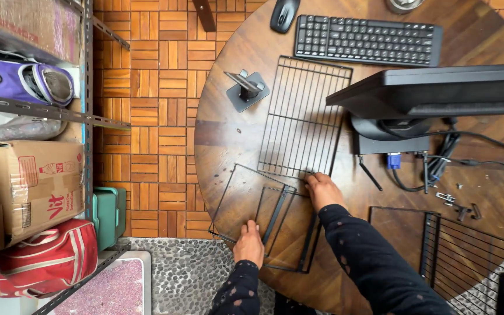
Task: The person assembles a black wire rack on a round wooden table by connecting multiple wire panels with screws and nuts. They align the panels, insert fasteners, and tighten them by hand, progressively building the structure.
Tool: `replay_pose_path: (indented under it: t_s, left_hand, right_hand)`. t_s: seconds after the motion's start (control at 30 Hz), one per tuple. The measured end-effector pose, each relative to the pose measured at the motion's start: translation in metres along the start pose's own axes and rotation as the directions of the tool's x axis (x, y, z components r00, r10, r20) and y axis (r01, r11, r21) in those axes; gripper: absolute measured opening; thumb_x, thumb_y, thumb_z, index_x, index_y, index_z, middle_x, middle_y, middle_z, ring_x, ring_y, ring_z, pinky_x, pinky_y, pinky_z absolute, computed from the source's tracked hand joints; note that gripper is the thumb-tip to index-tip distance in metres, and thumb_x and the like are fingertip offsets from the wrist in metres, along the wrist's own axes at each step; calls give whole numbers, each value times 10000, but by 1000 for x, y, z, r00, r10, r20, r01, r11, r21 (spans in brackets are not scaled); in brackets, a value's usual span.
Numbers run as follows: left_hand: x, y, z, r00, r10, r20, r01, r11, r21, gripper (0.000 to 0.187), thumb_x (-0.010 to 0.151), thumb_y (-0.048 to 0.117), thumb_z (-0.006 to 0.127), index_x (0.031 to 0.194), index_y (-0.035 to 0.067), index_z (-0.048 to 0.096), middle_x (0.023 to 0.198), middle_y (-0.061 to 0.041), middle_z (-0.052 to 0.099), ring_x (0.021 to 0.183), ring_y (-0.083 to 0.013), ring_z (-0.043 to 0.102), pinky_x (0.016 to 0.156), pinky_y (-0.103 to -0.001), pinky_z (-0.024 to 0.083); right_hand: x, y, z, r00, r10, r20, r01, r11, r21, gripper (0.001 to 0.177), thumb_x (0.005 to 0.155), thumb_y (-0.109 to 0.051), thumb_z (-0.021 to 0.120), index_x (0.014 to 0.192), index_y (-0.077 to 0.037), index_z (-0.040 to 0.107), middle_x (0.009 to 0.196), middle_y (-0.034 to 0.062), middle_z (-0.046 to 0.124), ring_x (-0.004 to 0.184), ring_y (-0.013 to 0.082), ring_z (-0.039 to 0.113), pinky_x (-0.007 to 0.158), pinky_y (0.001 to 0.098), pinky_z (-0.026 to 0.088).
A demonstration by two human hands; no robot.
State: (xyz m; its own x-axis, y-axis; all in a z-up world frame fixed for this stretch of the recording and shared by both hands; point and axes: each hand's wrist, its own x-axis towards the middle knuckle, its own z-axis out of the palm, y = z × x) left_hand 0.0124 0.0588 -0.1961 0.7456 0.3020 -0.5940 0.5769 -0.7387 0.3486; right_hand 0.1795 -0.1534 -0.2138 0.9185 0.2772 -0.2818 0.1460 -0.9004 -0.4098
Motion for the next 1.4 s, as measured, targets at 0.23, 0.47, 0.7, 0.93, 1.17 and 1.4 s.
replay_pose_path:
  t_s: [0.23,0.47,0.7,0.93,1.17,1.4]
  left_hand:
    - [7,-5,10,999,25,-32,-22,995,99,172,1040,262,452,1049,98,505,1049,-163,632,910,-393,679,763,-518,549]
    - [7,9,-20,998,19,-61,-6,979,205,271,1026,350,505,1044,82,537,1038,-167,617,883,-385,681,769,-501,555]
    - [13,36,-74,972,-58,-227,4,973,-233,380,1010,419,567,1157,71,613,1024,-134,617,879,-337,651,742,-473,523]
    - [56,73,-113,955,-68,290,292,25,-956,348,1014,417,609,1162,104,573,767,18,460,532,-54,372,455,-229,305]
    - [61,115,-136,984,-33,174,172,-48,-984,199,1007,276,602,1094,97,610,699,22,453,495,-47,370,428,-220,295]
    - [11,127,-195,998,-49,-49,-41,162,-986,121,1055,188,580,1067,70,605,660,68,445,503,-26,362,444,-226,298]
  right_hand:
    - [8,-1,6,993,-111,-40,107,991,-83,269,891,-75,598,1132,-139,700,1152,75,679,1087,291,636,919,416,536]
    - [-3,-18,3,958,-246,-144,197,937,-288,268,809,-66,607,1074,-80,638,1070,94,627,1061,291,615,882,410,516]
    - [-17,-57,-34,954,-219,-205,193,971,-140,312,795,-42,604,1107,-58,597,1088,115,571,1057,301,560,917,416,470]
    - [-23,-89,-69,970,-160,-182,150,986,-65,257,784,-24,620,1033,-66,574,1031,113,536,1021,308,550,900,417,473]
    - [-32,-121,-106,975,-132,-178,148,986,78,237,808,-24,616,1038,-67,581,1026,108,544,1036,312,545,905,417,476]
    - [-66,-165,-167,970,-159,-186,203,945,256,370,719,80,638,1071,-20,579,1051,145,545,1066,362,537,915,445,468]
